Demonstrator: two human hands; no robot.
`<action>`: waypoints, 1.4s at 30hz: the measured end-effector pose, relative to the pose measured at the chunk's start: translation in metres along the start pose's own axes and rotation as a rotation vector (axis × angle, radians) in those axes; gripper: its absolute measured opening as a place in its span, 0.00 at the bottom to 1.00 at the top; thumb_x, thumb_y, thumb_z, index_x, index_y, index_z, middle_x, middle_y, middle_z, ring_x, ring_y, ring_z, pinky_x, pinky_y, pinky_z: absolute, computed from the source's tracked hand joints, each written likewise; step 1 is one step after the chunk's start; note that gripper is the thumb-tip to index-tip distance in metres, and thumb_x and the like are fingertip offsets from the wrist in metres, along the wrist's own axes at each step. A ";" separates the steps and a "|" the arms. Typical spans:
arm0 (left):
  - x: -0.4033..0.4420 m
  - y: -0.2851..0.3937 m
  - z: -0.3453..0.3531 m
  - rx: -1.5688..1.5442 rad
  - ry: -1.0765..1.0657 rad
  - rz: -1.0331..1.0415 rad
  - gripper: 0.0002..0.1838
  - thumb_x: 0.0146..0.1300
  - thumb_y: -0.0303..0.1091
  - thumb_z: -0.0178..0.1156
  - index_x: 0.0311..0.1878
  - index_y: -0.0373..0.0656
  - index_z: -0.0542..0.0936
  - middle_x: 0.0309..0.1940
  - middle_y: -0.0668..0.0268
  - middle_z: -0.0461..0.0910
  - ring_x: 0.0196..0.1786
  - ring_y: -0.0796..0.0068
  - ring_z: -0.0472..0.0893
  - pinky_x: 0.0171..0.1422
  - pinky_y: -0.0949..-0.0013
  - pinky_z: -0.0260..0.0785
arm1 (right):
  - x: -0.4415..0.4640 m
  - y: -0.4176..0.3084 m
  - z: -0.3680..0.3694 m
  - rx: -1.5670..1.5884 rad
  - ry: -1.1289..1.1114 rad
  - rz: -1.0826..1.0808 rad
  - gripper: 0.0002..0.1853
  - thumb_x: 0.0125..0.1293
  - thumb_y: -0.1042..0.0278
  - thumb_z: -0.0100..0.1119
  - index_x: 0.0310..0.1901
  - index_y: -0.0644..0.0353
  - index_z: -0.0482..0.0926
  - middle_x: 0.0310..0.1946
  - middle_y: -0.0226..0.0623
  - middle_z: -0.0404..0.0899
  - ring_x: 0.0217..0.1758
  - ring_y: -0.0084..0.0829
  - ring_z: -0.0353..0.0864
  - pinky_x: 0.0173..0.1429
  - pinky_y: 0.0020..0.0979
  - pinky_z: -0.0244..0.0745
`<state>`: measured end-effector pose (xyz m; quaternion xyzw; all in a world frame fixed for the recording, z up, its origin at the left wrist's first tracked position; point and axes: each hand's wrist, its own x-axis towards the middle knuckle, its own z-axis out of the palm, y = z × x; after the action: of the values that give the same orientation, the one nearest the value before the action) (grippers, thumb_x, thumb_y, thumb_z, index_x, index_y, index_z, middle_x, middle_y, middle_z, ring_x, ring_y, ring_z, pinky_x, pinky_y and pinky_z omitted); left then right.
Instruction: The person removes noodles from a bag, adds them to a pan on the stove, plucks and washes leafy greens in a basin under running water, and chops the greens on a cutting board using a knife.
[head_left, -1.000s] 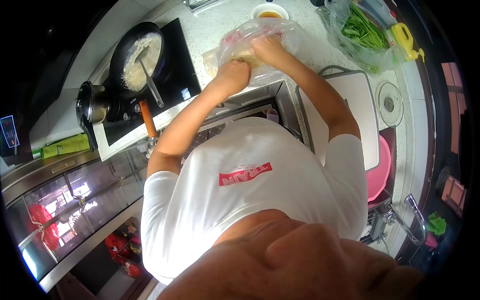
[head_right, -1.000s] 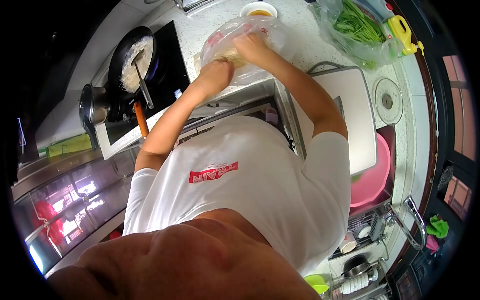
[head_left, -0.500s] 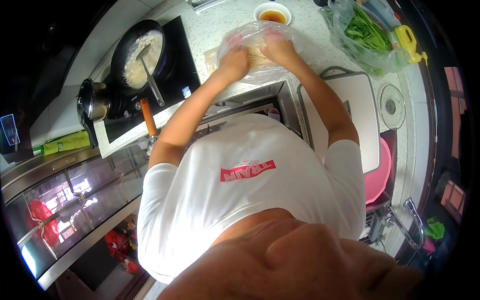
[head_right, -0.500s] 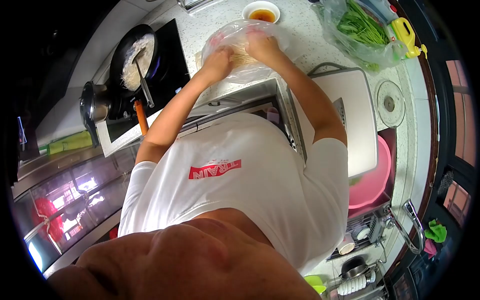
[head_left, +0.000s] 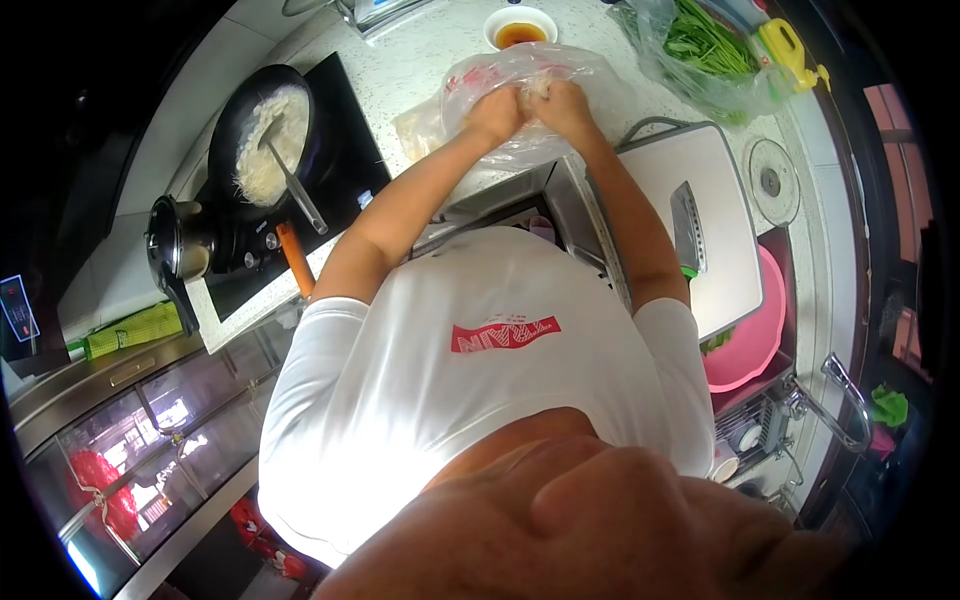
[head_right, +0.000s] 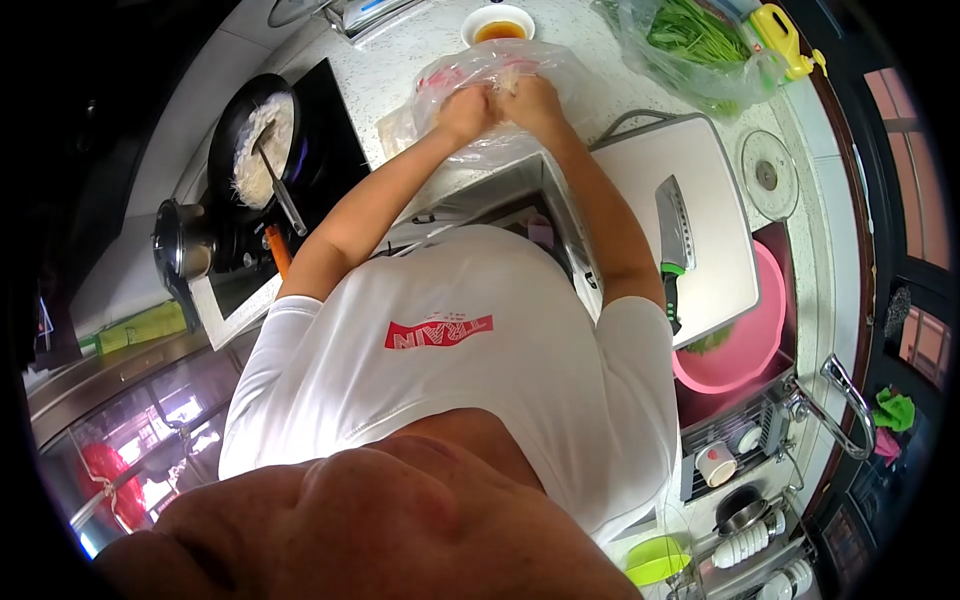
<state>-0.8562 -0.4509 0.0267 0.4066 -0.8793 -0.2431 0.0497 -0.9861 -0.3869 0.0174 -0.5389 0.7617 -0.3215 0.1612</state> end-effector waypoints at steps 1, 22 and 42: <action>0.001 -0.001 0.002 -0.012 -0.017 0.005 0.17 0.50 0.43 0.63 0.38 0.40 0.80 0.34 0.51 0.81 0.41 0.52 0.80 0.47 0.55 0.70 | -0.001 0.001 0.003 -0.004 0.018 -0.023 0.14 0.51 0.60 0.58 0.30 0.64 0.80 0.29 0.50 0.80 0.36 0.49 0.80 0.43 0.43 0.74; -0.002 -0.009 0.009 -0.365 -0.097 0.148 0.21 0.55 0.34 0.59 0.52 0.38 0.73 0.48 0.49 0.76 0.53 0.53 0.75 0.57 0.60 0.65 | 0.006 0.014 0.018 0.699 -0.104 0.392 0.10 0.58 0.70 0.61 0.34 0.71 0.78 0.26 0.39 0.79 0.21 0.26 0.78 0.22 0.26 0.77; 0.011 -0.018 0.022 -0.254 -0.137 0.226 0.21 0.54 0.37 0.62 0.49 0.36 0.75 0.43 0.47 0.78 0.48 0.49 0.77 0.51 0.56 0.69 | -0.008 0.018 0.004 1.095 -0.171 0.642 0.14 0.58 0.72 0.61 0.42 0.75 0.75 0.36 0.44 0.79 0.31 0.32 0.81 0.32 0.26 0.82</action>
<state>-0.8573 -0.4603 -0.0026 0.2782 -0.8829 -0.3721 0.0678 -0.9934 -0.3768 0.0012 -0.1474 0.5952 -0.5555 0.5616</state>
